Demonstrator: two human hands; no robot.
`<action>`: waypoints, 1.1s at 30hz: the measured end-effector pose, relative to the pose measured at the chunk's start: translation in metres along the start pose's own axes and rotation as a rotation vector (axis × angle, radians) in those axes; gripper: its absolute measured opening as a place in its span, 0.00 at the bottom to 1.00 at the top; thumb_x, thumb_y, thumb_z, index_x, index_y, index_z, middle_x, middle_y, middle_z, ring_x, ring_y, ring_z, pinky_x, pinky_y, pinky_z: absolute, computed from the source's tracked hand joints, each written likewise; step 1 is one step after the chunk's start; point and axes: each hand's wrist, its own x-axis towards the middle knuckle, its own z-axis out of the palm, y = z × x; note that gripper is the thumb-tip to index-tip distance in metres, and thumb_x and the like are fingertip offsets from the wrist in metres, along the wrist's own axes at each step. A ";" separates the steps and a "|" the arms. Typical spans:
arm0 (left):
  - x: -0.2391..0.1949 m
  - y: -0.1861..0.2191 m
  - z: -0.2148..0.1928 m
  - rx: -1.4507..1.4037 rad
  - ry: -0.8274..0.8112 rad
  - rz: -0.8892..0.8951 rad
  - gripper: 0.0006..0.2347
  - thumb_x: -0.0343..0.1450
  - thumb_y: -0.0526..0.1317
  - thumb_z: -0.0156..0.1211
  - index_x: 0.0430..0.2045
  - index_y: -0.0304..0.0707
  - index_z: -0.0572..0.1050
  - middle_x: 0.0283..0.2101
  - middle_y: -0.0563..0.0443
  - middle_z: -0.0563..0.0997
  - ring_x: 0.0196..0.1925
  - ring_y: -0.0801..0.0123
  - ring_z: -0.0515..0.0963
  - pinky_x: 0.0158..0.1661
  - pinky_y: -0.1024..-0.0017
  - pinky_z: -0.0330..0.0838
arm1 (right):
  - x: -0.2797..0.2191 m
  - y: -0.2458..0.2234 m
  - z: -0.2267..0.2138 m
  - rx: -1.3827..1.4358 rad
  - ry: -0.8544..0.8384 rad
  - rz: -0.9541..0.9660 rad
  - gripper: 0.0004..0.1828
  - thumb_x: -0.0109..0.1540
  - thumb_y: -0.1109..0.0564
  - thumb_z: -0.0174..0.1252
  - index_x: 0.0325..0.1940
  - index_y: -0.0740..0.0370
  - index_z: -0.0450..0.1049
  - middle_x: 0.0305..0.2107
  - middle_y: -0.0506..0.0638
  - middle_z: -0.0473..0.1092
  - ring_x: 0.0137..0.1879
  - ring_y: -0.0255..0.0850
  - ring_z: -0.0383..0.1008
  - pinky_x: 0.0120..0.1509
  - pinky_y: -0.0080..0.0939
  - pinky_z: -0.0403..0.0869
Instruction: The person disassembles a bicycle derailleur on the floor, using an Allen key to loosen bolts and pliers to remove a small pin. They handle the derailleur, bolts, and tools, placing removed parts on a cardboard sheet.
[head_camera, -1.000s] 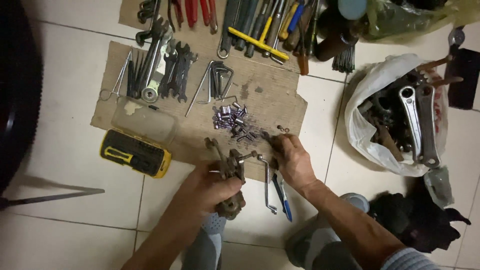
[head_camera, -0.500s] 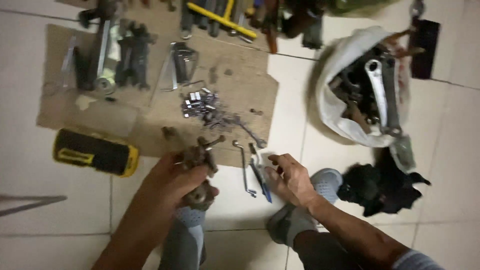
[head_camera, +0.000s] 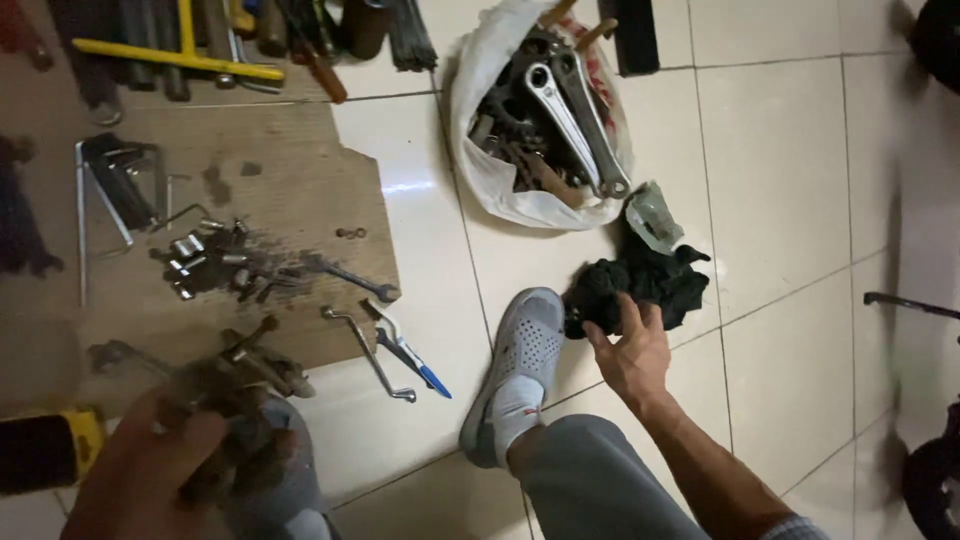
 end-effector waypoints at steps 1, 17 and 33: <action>-0.012 0.023 0.004 0.006 -0.005 0.002 0.21 0.58 0.20 0.67 0.46 0.24 0.77 0.58 0.44 0.75 0.54 0.58 0.84 0.52 0.65 0.74 | 0.007 0.011 0.007 0.002 0.000 0.008 0.41 0.57 0.36 0.61 0.71 0.49 0.64 0.57 0.57 0.63 0.57 0.56 0.70 0.52 0.61 0.74; -0.053 0.141 0.036 -0.669 0.271 -0.373 0.17 0.76 0.33 0.38 0.59 0.30 0.67 0.54 0.33 0.74 0.57 0.45 0.75 0.55 0.48 0.70 | 0.018 -0.073 -0.034 0.934 0.014 -0.044 0.10 0.65 0.55 0.54 0.50 0.56 0.71 0.36 0.48 0.69 0.42 0.38 0.68 0.41 0.38 0.72; -0.012 0.033 0.031 -0.899 0.070 -0.059 0.18 0.68 0.33 0.47 0.52 0.24 0.71 0.41 0.24 0.77 0.32 0.33 0.76 0.32 0.42 0.73 | 0.070 -0.099 0.071 0.244 -0.077 -0.630 0.08 0.61 0.56 0.51 0.39 0.61 0.62 0.36 0.61 0.68 0.41 0.65 0.69 0.45 0.64 0.66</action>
